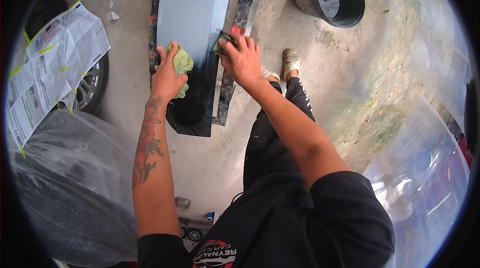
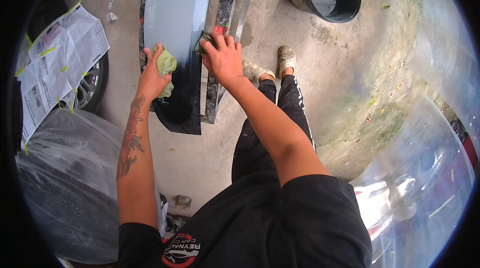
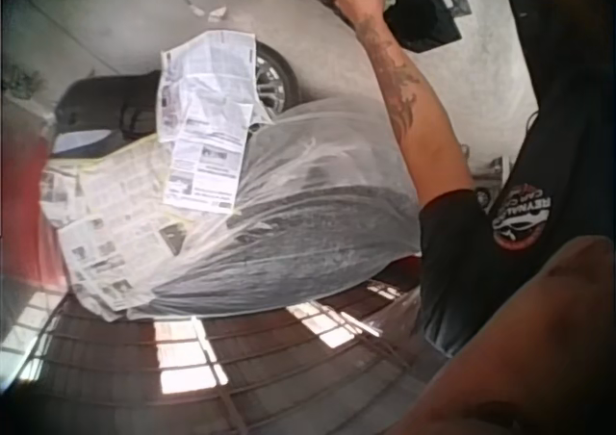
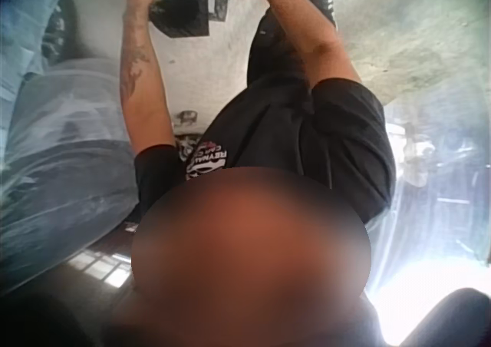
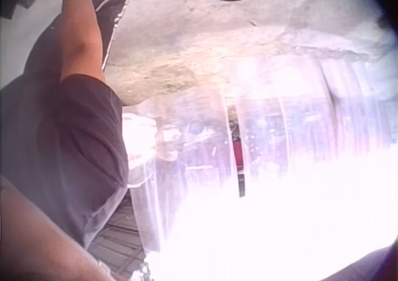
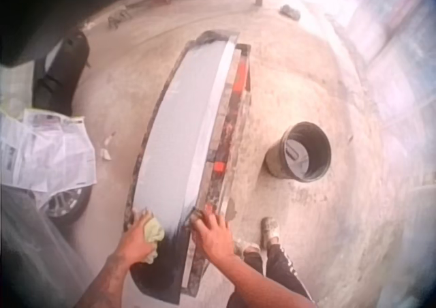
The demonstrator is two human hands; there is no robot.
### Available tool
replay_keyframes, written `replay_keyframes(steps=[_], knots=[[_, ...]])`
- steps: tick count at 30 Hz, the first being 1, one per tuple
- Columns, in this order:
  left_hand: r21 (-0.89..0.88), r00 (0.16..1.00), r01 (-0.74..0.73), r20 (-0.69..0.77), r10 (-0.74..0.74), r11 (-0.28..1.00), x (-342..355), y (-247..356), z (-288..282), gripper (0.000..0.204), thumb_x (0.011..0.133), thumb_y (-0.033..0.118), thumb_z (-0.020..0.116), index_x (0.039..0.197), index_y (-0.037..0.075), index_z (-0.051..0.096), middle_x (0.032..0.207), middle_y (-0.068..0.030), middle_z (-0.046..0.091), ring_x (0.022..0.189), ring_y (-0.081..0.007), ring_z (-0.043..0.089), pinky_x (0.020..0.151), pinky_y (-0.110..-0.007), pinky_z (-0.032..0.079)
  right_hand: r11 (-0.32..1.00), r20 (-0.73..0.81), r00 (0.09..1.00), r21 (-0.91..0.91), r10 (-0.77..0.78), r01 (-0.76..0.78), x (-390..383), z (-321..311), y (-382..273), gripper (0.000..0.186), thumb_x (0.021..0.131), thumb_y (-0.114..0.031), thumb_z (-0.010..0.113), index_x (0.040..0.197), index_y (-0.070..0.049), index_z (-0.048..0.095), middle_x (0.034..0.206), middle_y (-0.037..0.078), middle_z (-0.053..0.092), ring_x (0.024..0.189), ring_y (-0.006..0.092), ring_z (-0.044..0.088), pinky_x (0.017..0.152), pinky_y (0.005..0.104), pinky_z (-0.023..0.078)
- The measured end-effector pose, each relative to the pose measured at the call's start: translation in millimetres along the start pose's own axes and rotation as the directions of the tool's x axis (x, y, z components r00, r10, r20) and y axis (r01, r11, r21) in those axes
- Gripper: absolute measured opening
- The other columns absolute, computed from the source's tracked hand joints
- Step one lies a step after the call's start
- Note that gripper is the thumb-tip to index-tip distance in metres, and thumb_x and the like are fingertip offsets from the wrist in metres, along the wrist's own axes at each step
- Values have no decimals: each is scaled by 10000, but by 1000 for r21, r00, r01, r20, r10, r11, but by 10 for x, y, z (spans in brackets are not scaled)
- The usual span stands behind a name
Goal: The person wet sands a car part placed on a stand using a sanding block while holding a cloth, rinses sandpaper and a sponge in a bucket of water, and resumes sanding the car part.
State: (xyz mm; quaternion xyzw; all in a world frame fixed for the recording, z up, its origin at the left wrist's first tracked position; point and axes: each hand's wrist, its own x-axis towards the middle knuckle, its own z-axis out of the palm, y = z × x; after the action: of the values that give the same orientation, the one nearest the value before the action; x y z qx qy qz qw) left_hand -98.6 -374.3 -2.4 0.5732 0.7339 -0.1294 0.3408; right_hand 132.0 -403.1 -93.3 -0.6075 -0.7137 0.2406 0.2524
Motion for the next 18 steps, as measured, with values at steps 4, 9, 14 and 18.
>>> replay_keyframes(steps=[4,9,14,18], knots=[[-30,998,53,29,-52,998,6,19,-5,1055,798,182,747,1619,406,124,1714,-134,62,1389,-606,332,1129,-539,437,999,107,993,23,39,-42,-2,-61,-68,477,781,-207,783,1228,-229,622,1316,56,536,1164,329,525,902,483,435],[-2,1000,21,20,-21,1000,4,16,-13,1057,799,184,747,1621,400,119,1715,-131,60,1379,-615,341,1108,-536,461,1000,244,970,-3,-12,13,308,-172,-73,503,750,-203,794,1221,-255,626,1306,44,524,1185,313,510,921,487,438],[12,999,42,29,-43,999,-11,-4,21,1053,801,186,744,1623,393,118,1714,-138,60,1369,-623,348,1102,-540,465,1000,-219,976,-7,11,-13,1187,-195,107,369,799,-227,763,1156,-203,671,1266,57,586,1124,330,548,886,476,449],[31,997,58,46,-59,998,-2,34,-9,1052,806,186,741,1624,388,112,1714,-138,52,1370,-623,349,1104,-553,459,993,-50,993,58,107,-104,756,-226,-141,419,789,-207,778,1191,-205,660,1264,72,580,1127,334,547,892,467,455]])
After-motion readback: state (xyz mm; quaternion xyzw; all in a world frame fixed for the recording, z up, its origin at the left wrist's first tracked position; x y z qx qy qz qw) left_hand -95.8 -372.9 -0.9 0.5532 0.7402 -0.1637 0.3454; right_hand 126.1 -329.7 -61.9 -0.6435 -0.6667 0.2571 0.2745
